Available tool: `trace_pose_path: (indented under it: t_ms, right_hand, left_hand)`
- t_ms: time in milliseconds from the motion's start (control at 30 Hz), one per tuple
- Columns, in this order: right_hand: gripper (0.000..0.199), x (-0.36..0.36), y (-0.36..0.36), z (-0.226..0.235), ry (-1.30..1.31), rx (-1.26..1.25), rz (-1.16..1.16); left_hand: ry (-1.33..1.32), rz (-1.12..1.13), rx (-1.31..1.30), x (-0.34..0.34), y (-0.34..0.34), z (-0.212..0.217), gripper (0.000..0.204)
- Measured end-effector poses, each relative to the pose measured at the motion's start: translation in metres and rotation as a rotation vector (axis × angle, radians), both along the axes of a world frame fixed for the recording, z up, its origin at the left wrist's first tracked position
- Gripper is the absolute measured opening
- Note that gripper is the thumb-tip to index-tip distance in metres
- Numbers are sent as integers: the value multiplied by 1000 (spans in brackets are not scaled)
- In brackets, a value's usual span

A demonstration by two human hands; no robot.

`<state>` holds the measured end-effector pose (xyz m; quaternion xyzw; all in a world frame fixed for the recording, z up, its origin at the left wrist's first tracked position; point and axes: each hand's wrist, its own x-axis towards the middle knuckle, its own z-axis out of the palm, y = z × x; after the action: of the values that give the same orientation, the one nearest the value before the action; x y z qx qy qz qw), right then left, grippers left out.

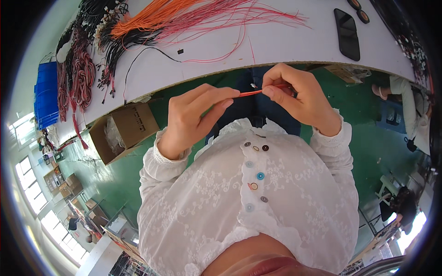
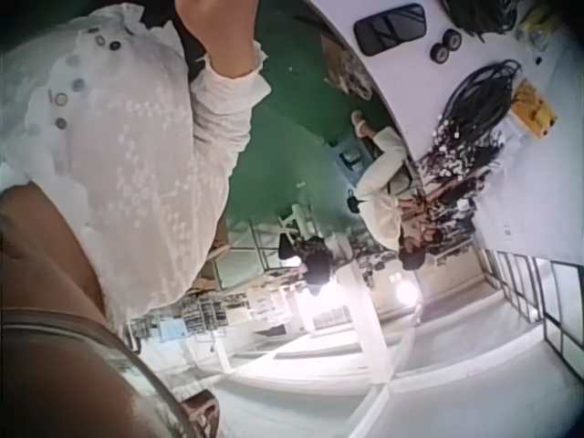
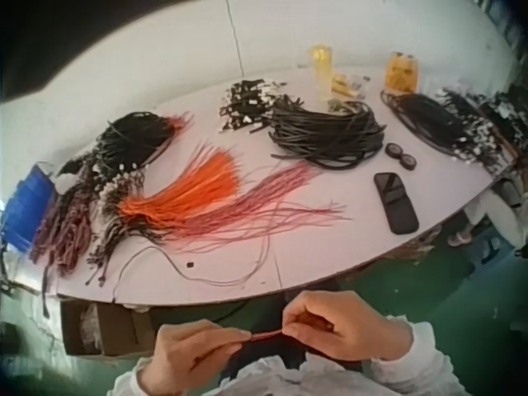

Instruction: Gathering bundles of wires and assembling individual components or connectors at a workstation.

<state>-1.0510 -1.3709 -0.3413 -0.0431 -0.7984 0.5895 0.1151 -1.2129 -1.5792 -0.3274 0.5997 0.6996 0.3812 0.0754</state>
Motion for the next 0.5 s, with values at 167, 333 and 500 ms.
trace_pose_path:
  t_ms: [167, 333, 500]
  right_hand:
    - [12, -9, -8, -11, 11, -144, 40]
    - [13, -17, -19, -14, 41, -220, 43]
    - [15, -1, -7, -28, 25, -446, -29]
  left_hand:
    - [-389, 16, 15, 8, 10, -11, 15]
    - [-151, 18, -25, 6, 16, -10, 10]
    - [-155, 85, -17, -2, 7, -6, 11]
